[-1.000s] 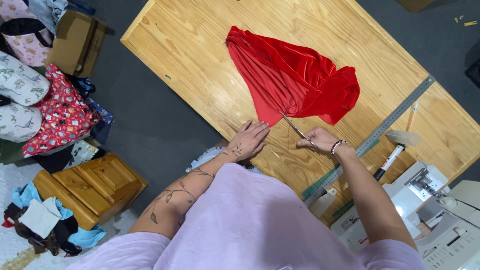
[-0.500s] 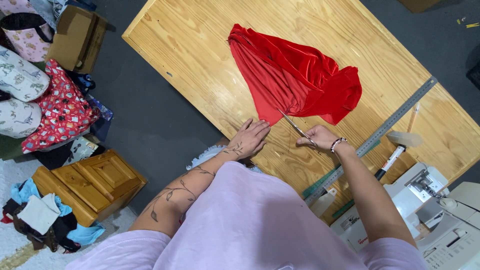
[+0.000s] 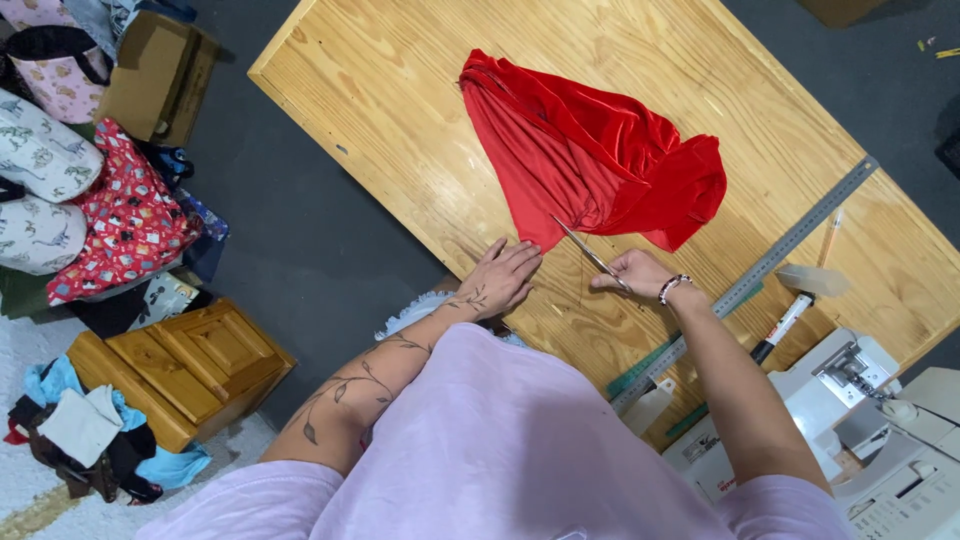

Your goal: The person cuts a piece of red fabric using scissors on a wooden table. They trim the edges, unfold the fabric to check the shape, and then cut a small strip from the top edge.

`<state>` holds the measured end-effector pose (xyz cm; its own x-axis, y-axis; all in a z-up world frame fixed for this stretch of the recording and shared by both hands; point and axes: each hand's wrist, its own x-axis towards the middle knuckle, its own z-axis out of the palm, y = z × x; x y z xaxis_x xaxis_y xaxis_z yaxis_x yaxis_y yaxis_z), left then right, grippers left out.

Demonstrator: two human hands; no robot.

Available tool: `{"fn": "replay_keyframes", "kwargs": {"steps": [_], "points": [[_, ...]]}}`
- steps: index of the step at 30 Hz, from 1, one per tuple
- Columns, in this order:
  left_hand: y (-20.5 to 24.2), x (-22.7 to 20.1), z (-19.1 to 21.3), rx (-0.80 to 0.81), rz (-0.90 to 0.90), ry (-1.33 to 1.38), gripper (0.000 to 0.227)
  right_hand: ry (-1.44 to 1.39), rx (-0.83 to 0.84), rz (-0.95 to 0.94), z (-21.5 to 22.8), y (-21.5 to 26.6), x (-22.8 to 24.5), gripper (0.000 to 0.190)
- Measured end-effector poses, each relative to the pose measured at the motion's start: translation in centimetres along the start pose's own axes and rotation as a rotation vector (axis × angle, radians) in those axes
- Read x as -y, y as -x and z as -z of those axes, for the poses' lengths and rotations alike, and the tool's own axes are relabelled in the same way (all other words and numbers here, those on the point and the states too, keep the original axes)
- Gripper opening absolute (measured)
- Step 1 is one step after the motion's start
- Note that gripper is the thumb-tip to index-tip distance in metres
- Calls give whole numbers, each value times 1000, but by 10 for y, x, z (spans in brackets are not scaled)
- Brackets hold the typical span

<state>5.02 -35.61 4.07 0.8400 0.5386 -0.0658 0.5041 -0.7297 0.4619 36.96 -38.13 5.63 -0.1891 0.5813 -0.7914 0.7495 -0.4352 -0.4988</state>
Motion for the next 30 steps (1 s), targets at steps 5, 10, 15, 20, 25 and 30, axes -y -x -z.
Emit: {"fn": "replay_keyframes", "kwargs": {"steps": [5,10,15,20,25,30], "points": [[0,-2,5,-1,-10,-9,55,14,3,20,5,1,13,58],[0,-2,7,-13,-10,-14,53,7,-17,25,2,-2,12,57],[0,0,6,-13,-13,9,52,22,-14,4,1,-4,15,57],[0,0,6,-12,-21,-3,51,14,2,3,-1,-10,21,57],[-1,3,3,-14,-17,-9,51,-15,-8,15,2,-5,32,57],[-1,2,6,-14,-13,23,50,-20,-35,-5,-5,-15,19,55]]}}
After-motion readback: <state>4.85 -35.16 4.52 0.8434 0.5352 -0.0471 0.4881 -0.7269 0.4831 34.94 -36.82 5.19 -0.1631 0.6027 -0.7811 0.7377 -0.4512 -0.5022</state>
